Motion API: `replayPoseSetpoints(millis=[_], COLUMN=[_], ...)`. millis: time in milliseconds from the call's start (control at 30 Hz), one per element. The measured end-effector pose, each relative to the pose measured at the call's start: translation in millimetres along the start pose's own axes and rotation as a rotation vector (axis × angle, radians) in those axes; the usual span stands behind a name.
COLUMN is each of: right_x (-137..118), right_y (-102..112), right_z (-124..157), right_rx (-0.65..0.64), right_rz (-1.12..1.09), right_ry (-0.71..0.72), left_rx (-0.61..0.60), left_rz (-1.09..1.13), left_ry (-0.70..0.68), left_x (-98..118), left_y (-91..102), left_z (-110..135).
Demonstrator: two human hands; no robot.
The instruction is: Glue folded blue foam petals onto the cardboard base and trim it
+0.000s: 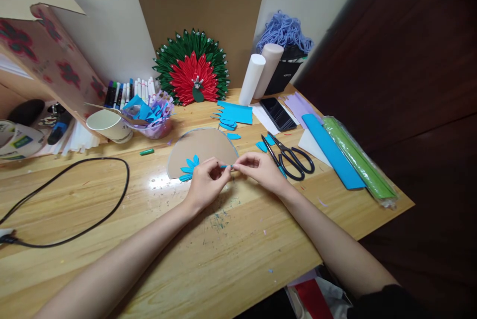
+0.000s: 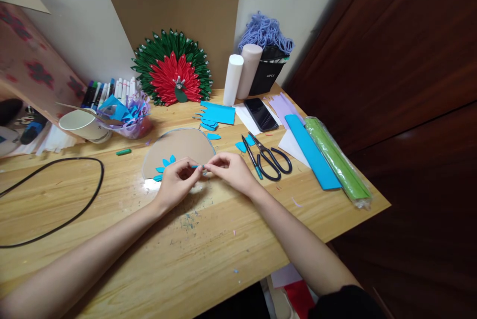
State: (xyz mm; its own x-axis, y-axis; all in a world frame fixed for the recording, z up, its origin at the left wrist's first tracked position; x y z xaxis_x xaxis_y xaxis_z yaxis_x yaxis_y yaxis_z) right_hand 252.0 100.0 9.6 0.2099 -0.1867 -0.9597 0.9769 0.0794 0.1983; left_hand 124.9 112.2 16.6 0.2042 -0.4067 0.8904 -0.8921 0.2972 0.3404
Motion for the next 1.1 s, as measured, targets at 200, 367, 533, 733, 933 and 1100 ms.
replayPoseSetpoints(millis=[200, 367, 533, 733, 933, 1100], right_x=[10.5, -0.5, -15.4, -14.9, -13.7, -11.7], right_y=[5.4, 11.7, 14.2, 12.5, 7.8, 6.3], right_z=[-5.9, -2.0, 7.0, 6.4, 4.4, 4.6], right_rx=[-0.027, 0.062, 0.136, 0.122, 0.101, 0.09], right_rz=[-0.036, -0.017, 0.104, 0.106, 0.133, 0.092], right_ry=[-0.089, 0.01, 0.174, 0.166, 0.139, 0.125], left_rx=[0.026, 0.053, 0.082, 0.101, 0.06, 0.041], left_rz=[0.042, 0.099, 0.152, 0.158, 0.14, 0.149], left_ry=[0.052, 0.119, 0.142, 0.125, 0.091, 0.097], left_x=[-8.1, -15.6, -19.3, -15.8, -8.9, -9.4], left_y=[3.5, 4.9, 5.9, 7.0, 3.9, 1.7], left_z=[-1.8, -0.7, -1.1, -2.3, -3.2, -2.6])
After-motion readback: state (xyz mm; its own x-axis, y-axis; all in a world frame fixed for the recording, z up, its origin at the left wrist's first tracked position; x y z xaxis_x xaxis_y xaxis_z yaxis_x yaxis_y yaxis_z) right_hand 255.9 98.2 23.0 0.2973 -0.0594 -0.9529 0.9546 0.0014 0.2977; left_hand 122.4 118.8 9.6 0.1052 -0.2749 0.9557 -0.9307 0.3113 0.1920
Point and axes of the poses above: each hand's wrist, its own z-axis away from the middle knuckle, its own y-axis out of the back of the hand, x = y × z, the point moved 9 cm from there along -z, towards the middle knuckle, and after that the axes turned 8 degrees about -y, right-handed, at the moved point
